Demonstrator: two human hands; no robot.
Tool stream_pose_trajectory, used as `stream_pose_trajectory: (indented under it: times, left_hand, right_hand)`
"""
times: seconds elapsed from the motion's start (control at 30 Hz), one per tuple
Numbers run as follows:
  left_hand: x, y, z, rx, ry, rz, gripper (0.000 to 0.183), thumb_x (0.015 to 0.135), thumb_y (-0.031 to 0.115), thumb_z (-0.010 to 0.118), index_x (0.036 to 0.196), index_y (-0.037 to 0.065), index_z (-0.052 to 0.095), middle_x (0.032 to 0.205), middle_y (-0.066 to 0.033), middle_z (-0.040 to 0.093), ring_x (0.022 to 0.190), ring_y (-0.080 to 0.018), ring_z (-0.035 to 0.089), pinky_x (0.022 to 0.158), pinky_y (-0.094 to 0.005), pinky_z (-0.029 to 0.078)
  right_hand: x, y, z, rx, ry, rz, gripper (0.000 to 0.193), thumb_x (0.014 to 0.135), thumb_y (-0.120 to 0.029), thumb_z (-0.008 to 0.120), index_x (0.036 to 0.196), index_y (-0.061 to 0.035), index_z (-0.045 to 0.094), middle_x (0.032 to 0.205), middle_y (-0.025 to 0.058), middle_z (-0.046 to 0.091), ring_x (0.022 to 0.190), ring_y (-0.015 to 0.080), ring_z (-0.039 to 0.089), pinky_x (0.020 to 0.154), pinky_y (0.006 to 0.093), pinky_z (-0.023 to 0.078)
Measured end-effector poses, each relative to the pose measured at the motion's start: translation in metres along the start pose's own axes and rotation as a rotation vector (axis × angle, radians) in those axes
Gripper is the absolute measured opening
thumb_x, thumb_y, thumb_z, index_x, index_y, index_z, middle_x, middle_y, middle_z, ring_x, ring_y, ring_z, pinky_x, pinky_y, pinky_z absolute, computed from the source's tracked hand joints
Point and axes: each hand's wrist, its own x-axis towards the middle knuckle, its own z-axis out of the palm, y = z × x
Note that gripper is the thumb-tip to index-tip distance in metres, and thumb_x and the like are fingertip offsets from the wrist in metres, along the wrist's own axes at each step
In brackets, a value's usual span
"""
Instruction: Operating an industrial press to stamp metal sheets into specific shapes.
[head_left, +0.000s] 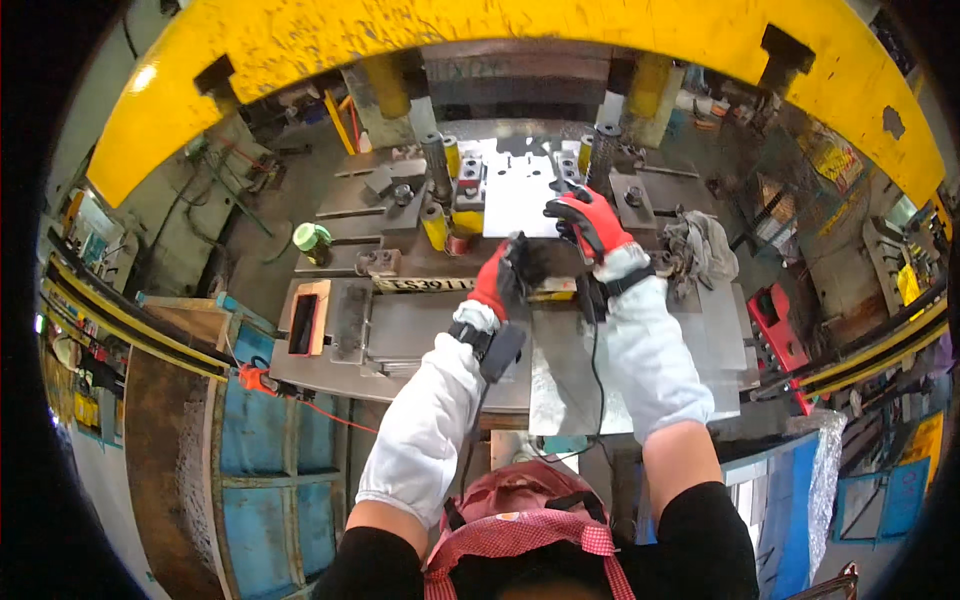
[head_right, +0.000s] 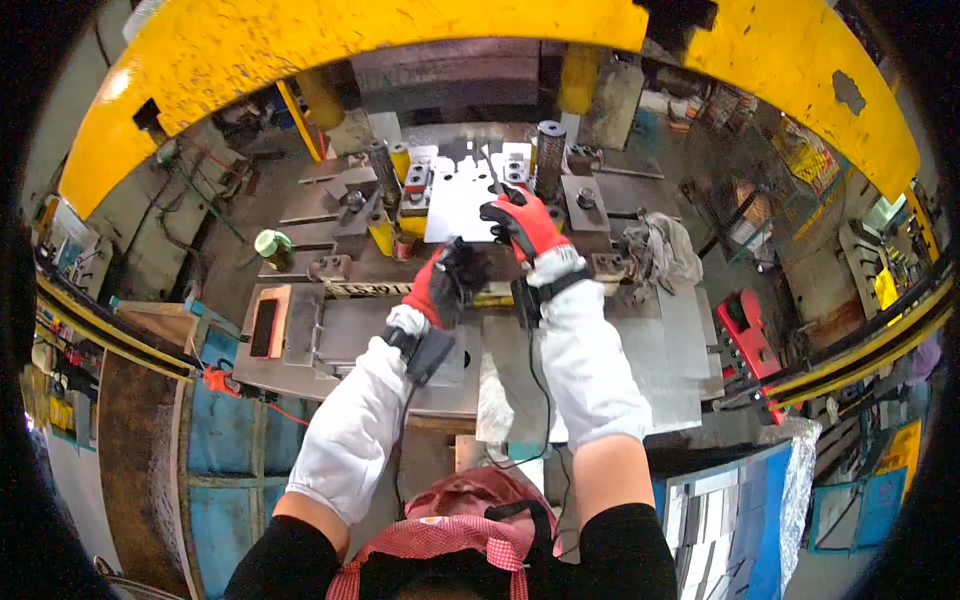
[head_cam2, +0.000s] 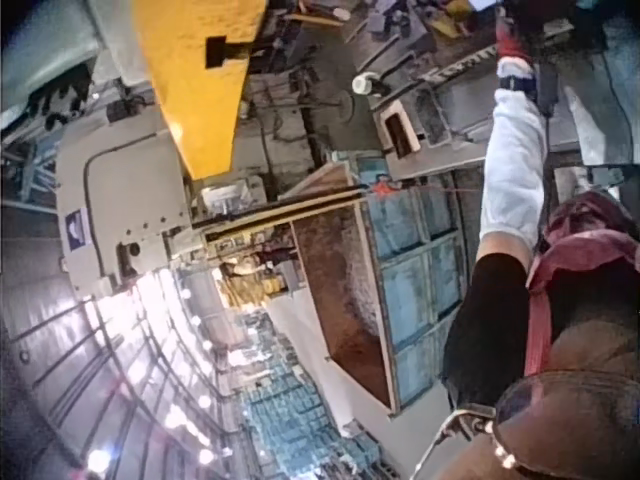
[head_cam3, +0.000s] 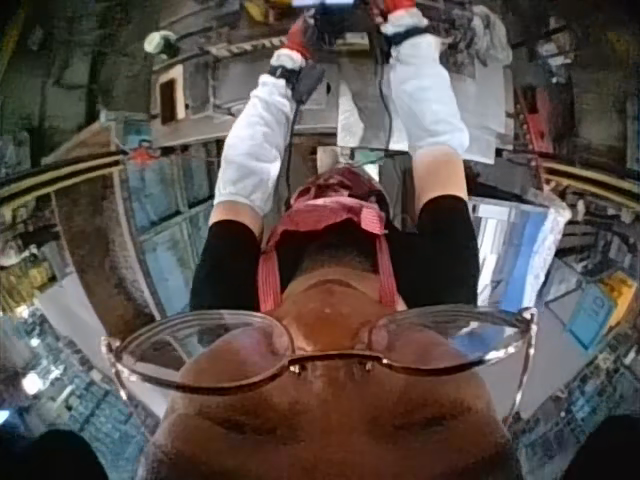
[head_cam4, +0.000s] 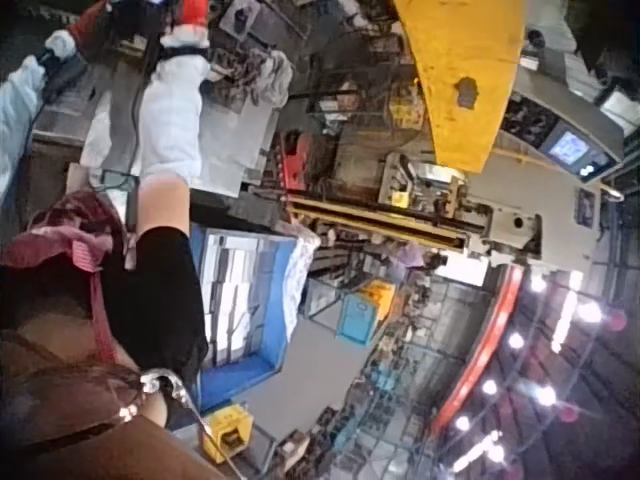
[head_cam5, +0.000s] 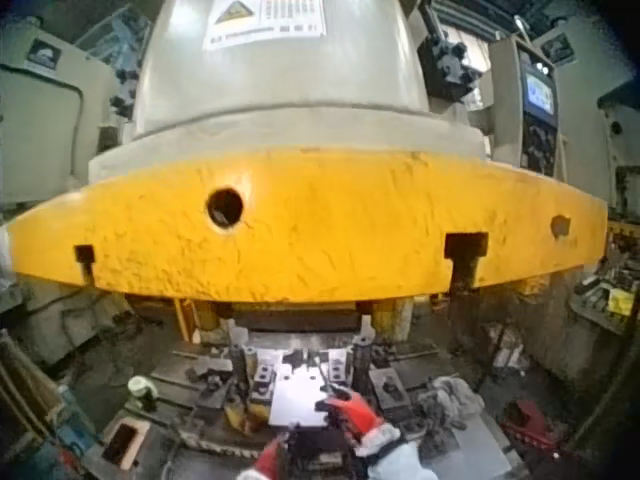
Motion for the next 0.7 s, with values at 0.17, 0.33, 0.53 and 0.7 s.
stream_pose_trajectory:
  times: [0.17,0.33,0.53,0.7]
  left_hand:
    - [0.046,-0.002,-0.032,-0.035,-0.006,0.07,0.034,0.091,0.024,0.047,0.119,0.005,0.049,0.108,-0.0125,0.059,0.101,-0.0286,0.057,0.091,-0.0433,0.046]
    - [0.054,0.035,-0.103,0.433,0.252,0.348,0.033,0.09,0.023,0.051,0.113,0.0,0.05,0.109,-0.0142,0.059,0.097,-0.028,0.059,0.085,-0.0406,0.05]
    - [-0.025,0.008,-0.029,1.061,0.25,0.627,0.021,0.08,0.015,0.062,0.097,0.002,0.062,0.077,-0.0034,0.064,0.066,-0.0136,0.059,0.064,-0.0259,0.047]
    - [-0.152,0.087,0.005,1.092,0.502,0.561,0.029,0.075,0.006,0.064,0.103,0.002,0.061,0.086,-0.0026,0.063,0.075,-0.0102,0.058,0.065,-0.0244,0.045]
  right_hand:
    - [-0.167,-0.012,-0.012,-0.141,0.19,-0.008,0.045,0.084,-0.008,0.057,0.127,-0.0041,0.044,0.079,-0.0004,0.057,0.054,0.0043,0.044,0.046,0.019,0.036]
    - [-0.26,0.051,-0.036,0.06,0.256,0.231,0.048,0.081,-0.008,0.058,0.127,-0.0064,0.044,0.084,0.0024,0.059,0.055,0.0053,0.048,0.046,0.0202,0.04]
    - [-0.296,0.132,-0.096,0.112,0.472,0.349,0.042,0.083,-0.01,0.055,0.124,-0.0058,0.047,0.081,0.0054,0.061,0.052,0.0075,0.049,0.045,0.0224,0.042]
    - [-0.293,0.091,-0.066,0.075,0.509,0.242,0.045,0.083,-0.011,0.054,0.127,-0.0064,0.043,0.076,0.0063,0.062,0.042,0.0079,0.045,0.039,0.0231,0.039]
